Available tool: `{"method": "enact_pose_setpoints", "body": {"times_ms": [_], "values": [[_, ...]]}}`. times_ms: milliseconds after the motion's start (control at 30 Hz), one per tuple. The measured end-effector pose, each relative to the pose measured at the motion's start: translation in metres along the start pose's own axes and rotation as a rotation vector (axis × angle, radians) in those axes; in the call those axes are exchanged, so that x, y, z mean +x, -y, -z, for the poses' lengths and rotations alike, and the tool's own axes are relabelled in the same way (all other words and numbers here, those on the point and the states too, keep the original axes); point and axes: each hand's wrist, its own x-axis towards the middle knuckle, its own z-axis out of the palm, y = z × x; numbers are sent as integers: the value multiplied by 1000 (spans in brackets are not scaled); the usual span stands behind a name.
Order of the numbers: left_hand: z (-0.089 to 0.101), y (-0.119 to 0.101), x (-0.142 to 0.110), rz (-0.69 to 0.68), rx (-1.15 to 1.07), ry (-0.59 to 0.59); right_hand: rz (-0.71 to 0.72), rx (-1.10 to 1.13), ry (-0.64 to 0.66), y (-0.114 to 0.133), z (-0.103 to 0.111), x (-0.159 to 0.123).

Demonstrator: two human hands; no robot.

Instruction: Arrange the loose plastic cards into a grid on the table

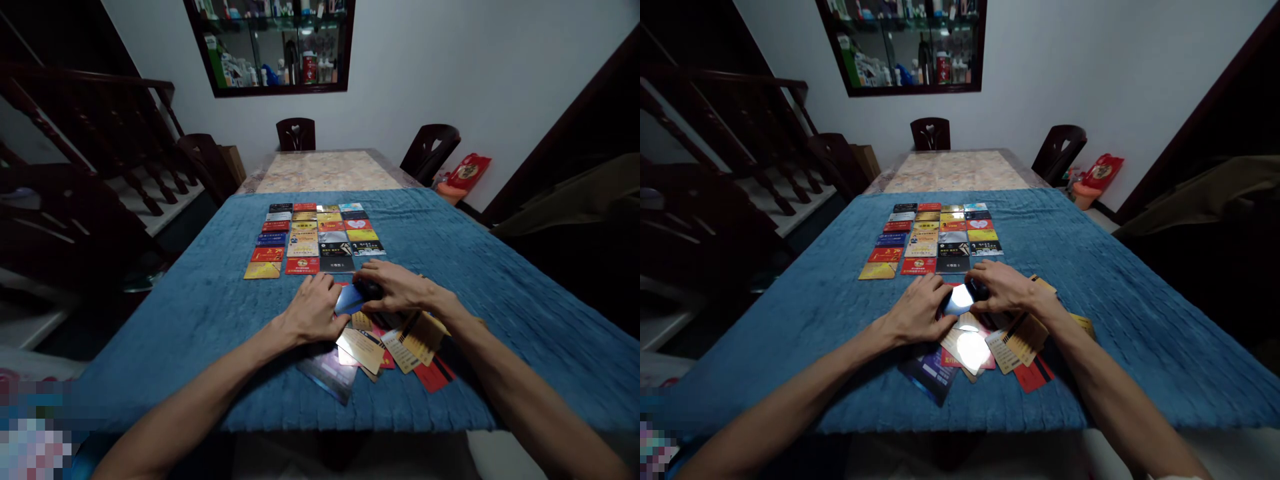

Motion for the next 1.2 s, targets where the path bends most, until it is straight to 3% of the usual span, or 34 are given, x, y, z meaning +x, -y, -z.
{"method": "enact_pose_setpoints", "body": {"times_ms": [333,600,967,1200], "values": [[1,4,0,-82,86,-27,43,-26,-43,1,1,-1],[3,5,2,-106,82,-33,25,-35,20,1,2,-1],[-1,25,9,-75,-221,-127,57,168,-33,-9,-4,4],[-5,36,12,-10,-351,-170,-38,167,-103,-16,-16,3]]}}
